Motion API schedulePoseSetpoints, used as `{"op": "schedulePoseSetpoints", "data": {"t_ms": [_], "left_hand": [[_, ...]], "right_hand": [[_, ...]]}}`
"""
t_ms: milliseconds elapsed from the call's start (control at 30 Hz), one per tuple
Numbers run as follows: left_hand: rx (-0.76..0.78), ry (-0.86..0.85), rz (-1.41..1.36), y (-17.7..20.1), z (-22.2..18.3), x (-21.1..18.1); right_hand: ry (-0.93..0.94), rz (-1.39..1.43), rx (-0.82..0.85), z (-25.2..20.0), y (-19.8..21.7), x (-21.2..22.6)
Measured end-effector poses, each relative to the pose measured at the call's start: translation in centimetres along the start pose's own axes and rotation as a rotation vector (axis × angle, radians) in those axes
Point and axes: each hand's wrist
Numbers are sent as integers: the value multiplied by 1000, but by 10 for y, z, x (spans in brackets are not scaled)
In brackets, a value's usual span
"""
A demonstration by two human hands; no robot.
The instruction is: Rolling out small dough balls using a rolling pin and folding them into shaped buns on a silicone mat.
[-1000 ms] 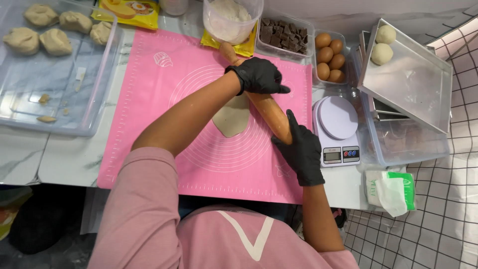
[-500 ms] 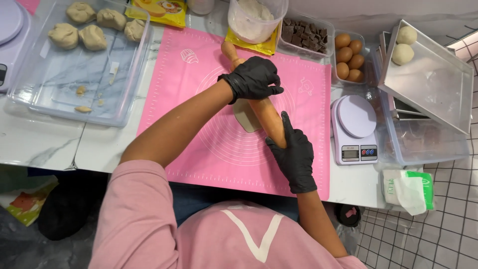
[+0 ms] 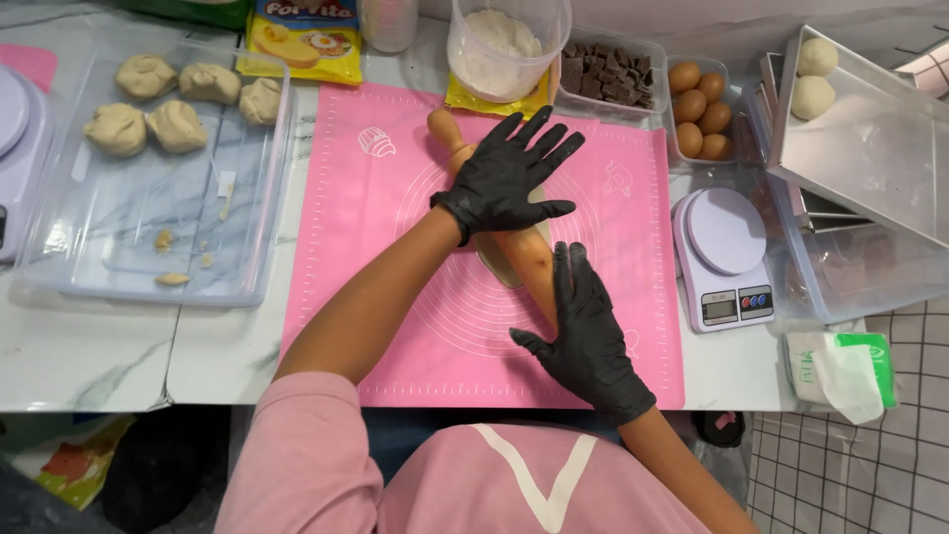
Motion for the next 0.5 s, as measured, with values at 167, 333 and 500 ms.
{"op": "schedulePoseSetpoints", "data": {"t_ms": [167,333,500], "left_hand": [[-308,-138,-132,3,-26,6],[-242,-33,-241,24,-67,1],[-152,41,-180,46,-134,0]], "right_hand": [[181,170,129,-7,30,20],[343,240,108,-18,51,44],[516,130,-121,-36,37,76]]}}
Point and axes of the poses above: each hand's wrist, its own z-axis towards the middle knuckle, its own y-axis out of the back of the hand, x = y × z, and after that the axes turned 10 degrees about -z, right-handed
